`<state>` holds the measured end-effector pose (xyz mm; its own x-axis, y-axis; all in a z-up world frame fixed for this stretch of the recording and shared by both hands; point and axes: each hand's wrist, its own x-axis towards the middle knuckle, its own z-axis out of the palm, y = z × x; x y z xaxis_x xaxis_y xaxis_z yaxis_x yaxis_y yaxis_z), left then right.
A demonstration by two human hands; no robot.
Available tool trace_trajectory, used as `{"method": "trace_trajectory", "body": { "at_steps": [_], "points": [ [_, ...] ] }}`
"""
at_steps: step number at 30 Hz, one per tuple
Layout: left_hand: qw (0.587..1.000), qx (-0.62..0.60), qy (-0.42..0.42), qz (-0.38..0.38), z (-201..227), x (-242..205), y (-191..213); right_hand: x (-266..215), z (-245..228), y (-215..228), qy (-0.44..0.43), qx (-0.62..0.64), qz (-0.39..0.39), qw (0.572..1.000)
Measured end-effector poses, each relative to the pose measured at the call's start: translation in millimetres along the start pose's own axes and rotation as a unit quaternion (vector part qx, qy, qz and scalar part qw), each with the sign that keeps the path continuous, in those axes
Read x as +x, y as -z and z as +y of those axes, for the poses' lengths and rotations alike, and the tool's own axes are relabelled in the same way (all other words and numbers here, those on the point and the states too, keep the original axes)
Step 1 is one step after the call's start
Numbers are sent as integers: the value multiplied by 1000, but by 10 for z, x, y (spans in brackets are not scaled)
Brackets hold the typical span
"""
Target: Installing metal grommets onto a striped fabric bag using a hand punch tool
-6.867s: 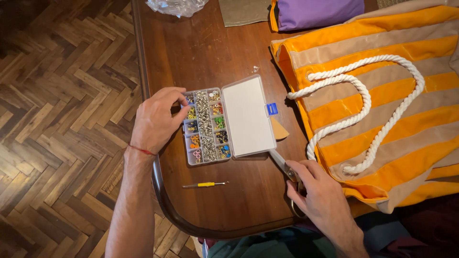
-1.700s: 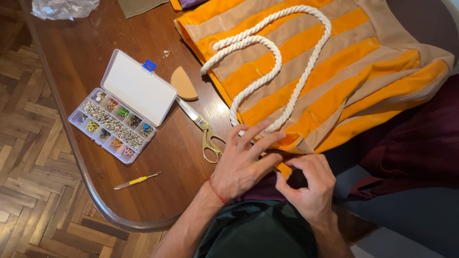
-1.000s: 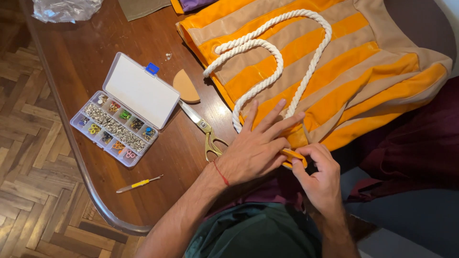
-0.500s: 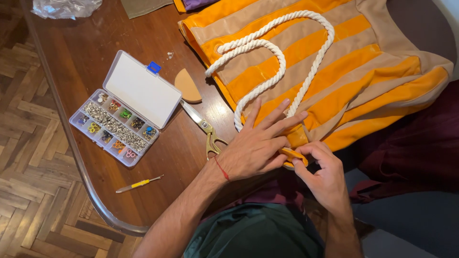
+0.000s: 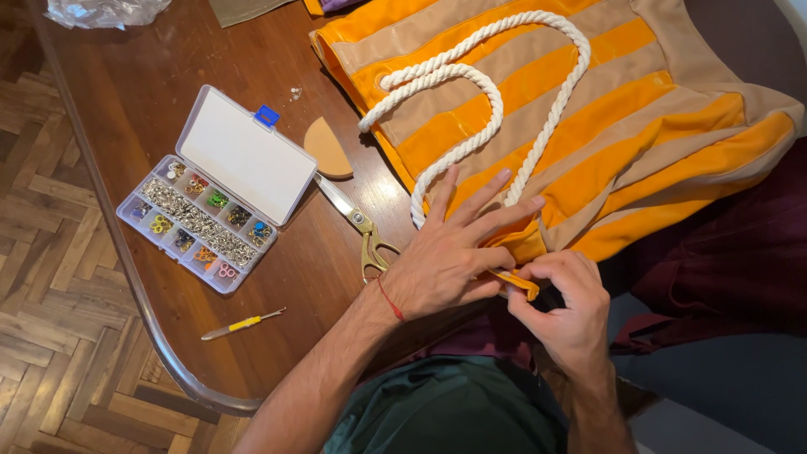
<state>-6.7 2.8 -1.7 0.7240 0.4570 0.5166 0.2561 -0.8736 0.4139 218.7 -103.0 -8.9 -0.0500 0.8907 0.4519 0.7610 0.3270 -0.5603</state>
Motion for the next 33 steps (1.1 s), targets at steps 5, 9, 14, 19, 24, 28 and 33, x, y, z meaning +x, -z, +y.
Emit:
{"method": "trace_trajectory", "body": {
  "at_steps": [5, 9, 14, 19, 24, 28, 33],
  "points": [
    [1000, 17, -7, 6, 7, -8, -2, -58, 43, -70, 34, -56, 25, 998],
    [1000, 27, -11, 3, 18, -10, -22, -70, 52, -122, 51, -66, 40, 996],
    [1000, 10, 2, -2, 20, 1, -78, -44, 118, -84, -6, -6, -14, 1000],
    [999, -6, 28, -27, -55, 49, -89, 51, 268, 37, -75, 108, -124, 984],
    [998, -22, 38, -41, -54, 70, -69, 99, 225, 51, -110, 100, -133, 980],
    [998, -33, 43, -33, -57, 58, -89, 72, 251, 11, -108, 106, -114, 982],
    [996, -55, 55, -44, -55, 70, -65, 77, 369, 59, -138, 136, -147, 970]
  ]
}}
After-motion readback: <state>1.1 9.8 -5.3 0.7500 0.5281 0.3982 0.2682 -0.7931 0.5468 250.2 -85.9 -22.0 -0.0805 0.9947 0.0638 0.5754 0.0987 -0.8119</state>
